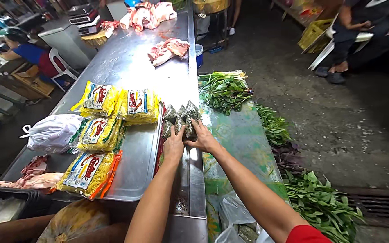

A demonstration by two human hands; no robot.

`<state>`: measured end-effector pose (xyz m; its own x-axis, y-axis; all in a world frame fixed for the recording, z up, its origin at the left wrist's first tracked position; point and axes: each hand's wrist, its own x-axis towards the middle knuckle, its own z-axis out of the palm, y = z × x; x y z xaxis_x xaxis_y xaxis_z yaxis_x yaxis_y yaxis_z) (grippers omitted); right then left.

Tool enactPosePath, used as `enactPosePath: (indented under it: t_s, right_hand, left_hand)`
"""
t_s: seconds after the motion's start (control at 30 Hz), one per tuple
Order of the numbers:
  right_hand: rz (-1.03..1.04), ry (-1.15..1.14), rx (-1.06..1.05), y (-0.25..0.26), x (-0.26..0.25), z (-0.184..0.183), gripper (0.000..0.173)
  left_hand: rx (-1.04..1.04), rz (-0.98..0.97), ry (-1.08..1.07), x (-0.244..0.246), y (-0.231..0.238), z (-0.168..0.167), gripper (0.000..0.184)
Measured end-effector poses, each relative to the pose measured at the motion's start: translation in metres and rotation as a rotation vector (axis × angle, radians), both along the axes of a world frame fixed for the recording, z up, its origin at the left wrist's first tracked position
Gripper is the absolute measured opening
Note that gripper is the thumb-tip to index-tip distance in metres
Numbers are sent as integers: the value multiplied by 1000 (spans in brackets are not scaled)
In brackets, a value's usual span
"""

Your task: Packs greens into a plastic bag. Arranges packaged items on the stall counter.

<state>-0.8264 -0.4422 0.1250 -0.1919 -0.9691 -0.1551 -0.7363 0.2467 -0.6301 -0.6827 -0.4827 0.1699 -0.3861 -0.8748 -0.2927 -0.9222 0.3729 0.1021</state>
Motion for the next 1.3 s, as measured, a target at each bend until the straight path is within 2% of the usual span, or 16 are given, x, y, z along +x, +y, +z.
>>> enactPosePath:
  t_s: [0.17,0.3,0.37,0.4,0.47,0.5,0.57,0.63,0.67,0.77,0.8,0.87,0.97,1.13,1.3]
  right_hand:
    - [-24,20,-2,9,-1,2,108]
    - [-63,-38,-197,46,-14,5,95]
    - [-36,-72,-246,85,-28,5,79]
    - [-6,-102,-231,115,-34,2,65]
    - [67,-221,-114,181,-43,-6,27]
    - [120,-291,40,210,-47,-10,17]
    - [235,-362,428,259,-46,-25,26]
    - [220,-345,617,293,-31,-51,31]
    - [169,-314,636,303,-21,-64,32]
    - [19,-195,652,311,12,-107,32]
    - [-9,-151,687,309,21,-119,31]
    - [-27,-71,760,309,38,-137,38]
    - [13,-5,783,309,55,-145,53]
    - [142,-40,805,312,54,-141,45]
    - [126,113,743,322,65,-155,48]
  left_hand:
    - [8,6,136,9,23,-9,66]
    - [-3,-133,424,48,78,-38,54]
    - [149,-215,533,77,119,-45,41]
    - [250,-235,566,94,146,-49,40]
    - [415,-223,607,115,194,-60,58]
    - [536,-183,553,115,213,-59,74]
    - [753,-98,355,103,248,-58,103]
    - [876,-38,194,83,275,-67,107]
    - [901,-21,143,74,283,-73,97]
    - [870,-45,108,60,289,-77,44]
    - [846,-83,115,59,284,-73,36]
    - [807,-137,126,64,274,-68,30]
    - [735,-149,116,78,267,-77,25]
    - [620,-135,247,87,274,-84,25]
    - [583,-287,416,86,285,-99,23]
